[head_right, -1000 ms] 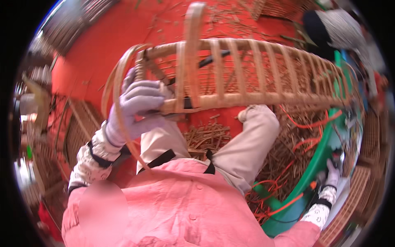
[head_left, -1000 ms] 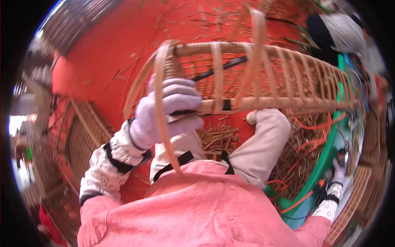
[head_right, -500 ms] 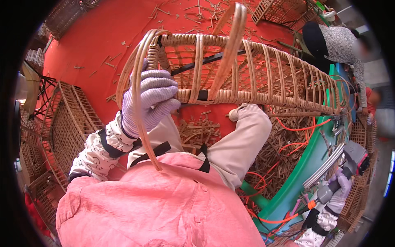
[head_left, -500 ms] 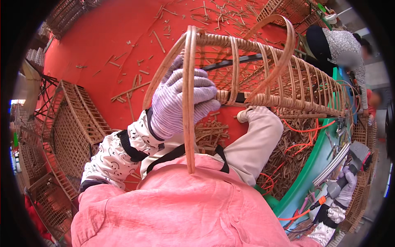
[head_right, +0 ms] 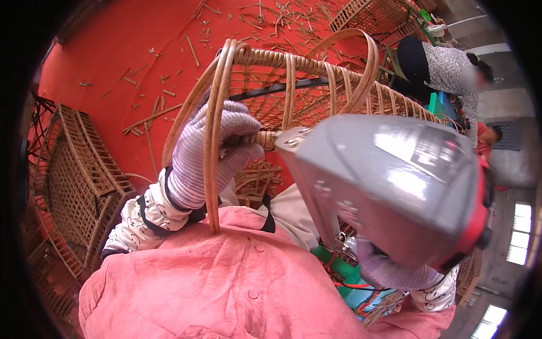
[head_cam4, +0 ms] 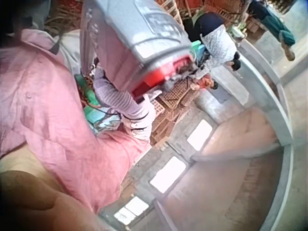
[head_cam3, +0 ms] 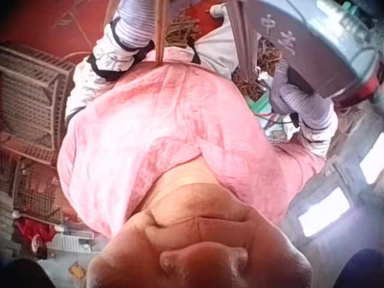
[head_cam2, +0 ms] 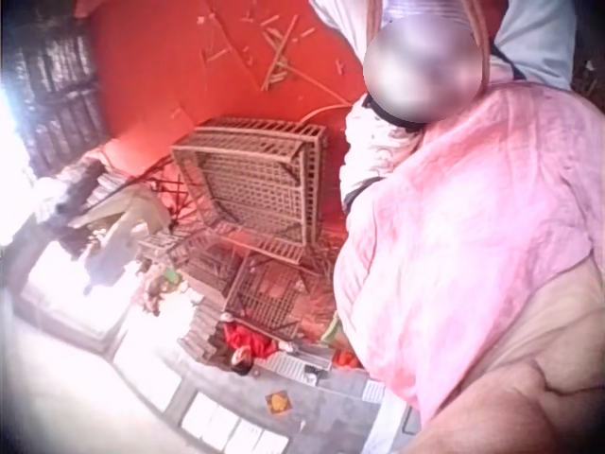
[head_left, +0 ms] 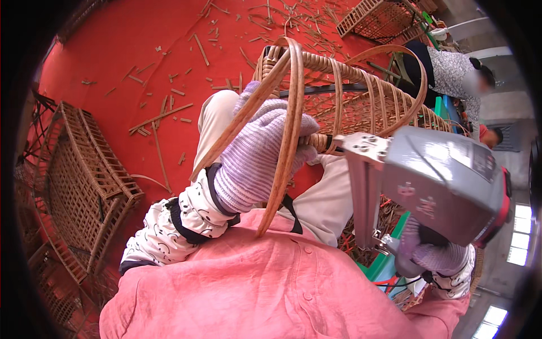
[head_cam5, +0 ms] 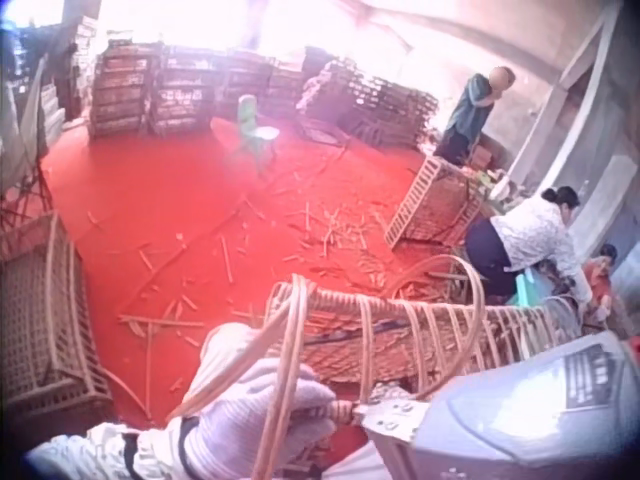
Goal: Weaving bamboo strips into a furniture frame and securing them with a pneumatic stapler.
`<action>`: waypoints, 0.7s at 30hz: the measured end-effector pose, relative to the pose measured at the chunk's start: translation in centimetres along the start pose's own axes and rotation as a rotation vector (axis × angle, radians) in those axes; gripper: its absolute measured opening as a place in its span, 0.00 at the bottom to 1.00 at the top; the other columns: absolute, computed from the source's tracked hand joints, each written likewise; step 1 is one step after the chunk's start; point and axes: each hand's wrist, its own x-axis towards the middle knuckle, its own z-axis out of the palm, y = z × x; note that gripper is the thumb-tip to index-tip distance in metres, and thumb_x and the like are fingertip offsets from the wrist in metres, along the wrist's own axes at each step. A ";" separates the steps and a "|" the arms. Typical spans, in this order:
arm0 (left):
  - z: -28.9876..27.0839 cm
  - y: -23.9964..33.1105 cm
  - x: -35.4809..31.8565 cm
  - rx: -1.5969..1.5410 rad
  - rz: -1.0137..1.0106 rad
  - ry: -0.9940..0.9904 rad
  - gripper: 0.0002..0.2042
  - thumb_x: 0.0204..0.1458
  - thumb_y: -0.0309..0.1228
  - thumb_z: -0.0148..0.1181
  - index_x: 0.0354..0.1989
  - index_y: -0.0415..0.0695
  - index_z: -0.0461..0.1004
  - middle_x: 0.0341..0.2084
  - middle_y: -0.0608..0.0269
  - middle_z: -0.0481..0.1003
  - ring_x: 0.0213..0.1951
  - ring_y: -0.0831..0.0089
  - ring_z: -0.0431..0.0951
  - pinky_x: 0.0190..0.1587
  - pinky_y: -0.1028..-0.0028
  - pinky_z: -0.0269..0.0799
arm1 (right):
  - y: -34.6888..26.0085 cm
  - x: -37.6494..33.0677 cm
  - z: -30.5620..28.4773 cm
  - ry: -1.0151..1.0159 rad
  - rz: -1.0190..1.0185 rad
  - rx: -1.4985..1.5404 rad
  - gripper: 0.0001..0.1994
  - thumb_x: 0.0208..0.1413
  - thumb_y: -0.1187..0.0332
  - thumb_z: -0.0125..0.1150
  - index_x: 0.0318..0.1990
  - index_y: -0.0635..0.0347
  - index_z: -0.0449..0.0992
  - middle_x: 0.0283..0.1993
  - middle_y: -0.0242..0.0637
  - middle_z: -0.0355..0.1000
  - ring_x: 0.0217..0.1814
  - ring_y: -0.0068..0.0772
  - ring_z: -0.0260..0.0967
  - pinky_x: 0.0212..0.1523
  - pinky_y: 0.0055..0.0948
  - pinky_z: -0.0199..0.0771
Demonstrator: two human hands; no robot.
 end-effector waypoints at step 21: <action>-0.6 -1.5 0.2 0.044 0.097 -0.027 0.17 0.33 0.22 0.65 0.36 0.42 0.74 0.31 0.56 0.72 0.36 0.60 0.73 0.40 0.64 0.69 | -2.2 5.5 -1.2 -0.193 -0.254 -0.211 0.22 0.51 0.71 0.55 0.55 0.60 0.64 0.49 0.38 0.69 0.47 0.29 0.67 0.50 0.29 0.69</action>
